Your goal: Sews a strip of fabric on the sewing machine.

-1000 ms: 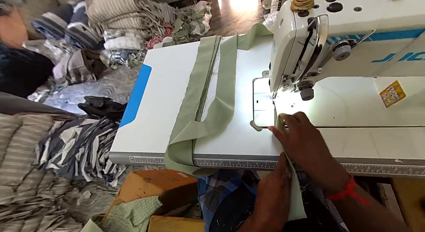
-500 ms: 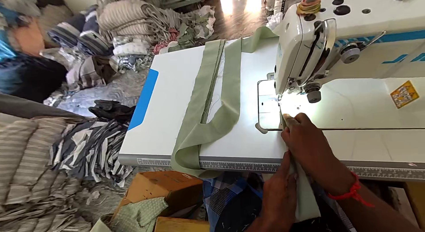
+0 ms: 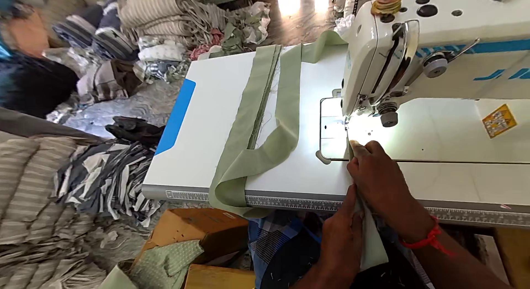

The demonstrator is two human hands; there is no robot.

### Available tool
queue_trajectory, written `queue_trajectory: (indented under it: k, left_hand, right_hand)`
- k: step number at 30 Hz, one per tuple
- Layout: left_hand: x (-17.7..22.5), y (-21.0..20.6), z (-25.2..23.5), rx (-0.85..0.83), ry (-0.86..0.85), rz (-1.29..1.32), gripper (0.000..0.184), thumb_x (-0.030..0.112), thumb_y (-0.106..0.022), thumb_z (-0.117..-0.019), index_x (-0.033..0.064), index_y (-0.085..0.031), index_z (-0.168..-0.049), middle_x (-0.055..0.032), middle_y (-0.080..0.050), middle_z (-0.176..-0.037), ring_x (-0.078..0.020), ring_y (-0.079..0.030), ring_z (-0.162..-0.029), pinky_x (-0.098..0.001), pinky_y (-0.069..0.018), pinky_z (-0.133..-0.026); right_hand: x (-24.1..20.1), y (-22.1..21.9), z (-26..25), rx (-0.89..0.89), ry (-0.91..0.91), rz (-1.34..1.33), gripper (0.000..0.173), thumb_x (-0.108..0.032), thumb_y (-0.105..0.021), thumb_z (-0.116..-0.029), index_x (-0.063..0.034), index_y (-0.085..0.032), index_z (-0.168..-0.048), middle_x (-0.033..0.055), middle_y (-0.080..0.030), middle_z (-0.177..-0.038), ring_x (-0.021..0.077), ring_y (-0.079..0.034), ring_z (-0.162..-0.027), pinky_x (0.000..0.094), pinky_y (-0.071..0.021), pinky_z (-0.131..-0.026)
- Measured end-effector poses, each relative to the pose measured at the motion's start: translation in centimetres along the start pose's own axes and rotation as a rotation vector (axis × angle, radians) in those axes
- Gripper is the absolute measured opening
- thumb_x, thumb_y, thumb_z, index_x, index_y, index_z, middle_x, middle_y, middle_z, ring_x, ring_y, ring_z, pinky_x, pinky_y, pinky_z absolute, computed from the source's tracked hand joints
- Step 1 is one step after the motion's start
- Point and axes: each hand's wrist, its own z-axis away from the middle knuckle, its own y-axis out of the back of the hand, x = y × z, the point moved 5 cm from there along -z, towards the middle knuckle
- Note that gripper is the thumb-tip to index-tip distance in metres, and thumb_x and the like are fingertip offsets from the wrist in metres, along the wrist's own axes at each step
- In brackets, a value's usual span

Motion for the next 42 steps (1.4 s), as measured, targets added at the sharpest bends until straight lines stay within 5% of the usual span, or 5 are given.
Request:
queue_trajectory:
  k: [26, 28, 33, 40, 42]
  left_hand:
    - [0.4, 0.6, -2.4, -0.038, 0.056, -0.035, 0.051, 0.018, -0.052, -0.1076, 0.0158, -0.042, -0.158, -0.0101, -0.073, -0.099, -0.0149, -0.07, -0.08, -0.0335, -0.0589, -0.076]
    - [0.3, 0.6, -2.6, -0.061, 0.057, -0.03, 0.05, 0.018, -0.051, -0.1081, 0.0141, -0.041, -0.157, -0.0102, -0.073, -0.108, -0.0151, -0.071, -0.087, -0.0344, -0.0588, -0.082]
    - [0.0, 0.4, -2.5, -0.032, 0.059, 0.002, 0.049, 0.017, -0.048, -0.1089, 0.0119, -0.041, -0.157, -0.0113, -0.068, -0.129, -0.0173, -0.069, -0.108, -0.0376, -0.0554, -0.097]
    - [-0.2, 0.8, -2.5, -0.024, 0.102, 0.045, 0.049, 0.02, -0.05, -0.1088, 0.0168, -0.043, -0.157, -0.0094, -0.07, -0.125, -0.015, -0.07, -0.1, -0.0363, -0.0571, -0.09]
    - [-0.4, 0.7, -1.9, -0.002, 0.109, 0.079, 0.049, 0.019, -0.048, -0.109, 0.0189, -0.042, -0.158, -0.0067, -0.065, -0.136, -0.0134, -0.068, -0.11, -0.0364, -0.0547, -0.097]
  right_hand:
    - [0.7, 0.0, -1.9, 0.018, 0.069, -0.073, 0.037, -0.019, -0.056, -0.1059, -0.0001, -0.064, -0.136, 0.0228, -0.063, -0.106, 0.0376, -0.067, -0.081, 0.0536, -0.0559, -0.067]
    - [1.7, 0.9, -2.5, 0.022, 0.121, -0.125, 0.036, -0.029, -0.055, -0.1078, -0.0023, -0.069, -0.128, 0.0213, -0.068, -0.099, 0.0386, -0.069, -0.083, 0.0582, -0.0556, -0.071]
    - [6.1, 3.8, -4.8, 0.076, 0.058, -0.176, 0.025, -0.024, -0.059, -0.1057, -0.0023, -0.073, -0.104, 0.0177, -0.068, -0.086, 0.035, -0.065, -0.078, 0.0579, -0.0501, -0.071]
    - [7.7, 4.6, -7.6, 0.228, -0.028, -0.06, 0.025, -0.015, -0.052, -0.1066, 0.0051, -0.066, -0.102, 0.0275, -0.065, -0.085, 0.0484, -0.065, -0.081, 0.0653, -0.0467, -0.066]
    - [7.0, 4.4, -8.1, 0.267, -0.037, 0.007, 0.029, -0.015, -0.051, -0.1064, 0.0085, -0.066, -0.099, 0.0311, -0.066, -0.09, 0.0521, -0.067, -0.088, 0.0668, -0.0479, -0.068]
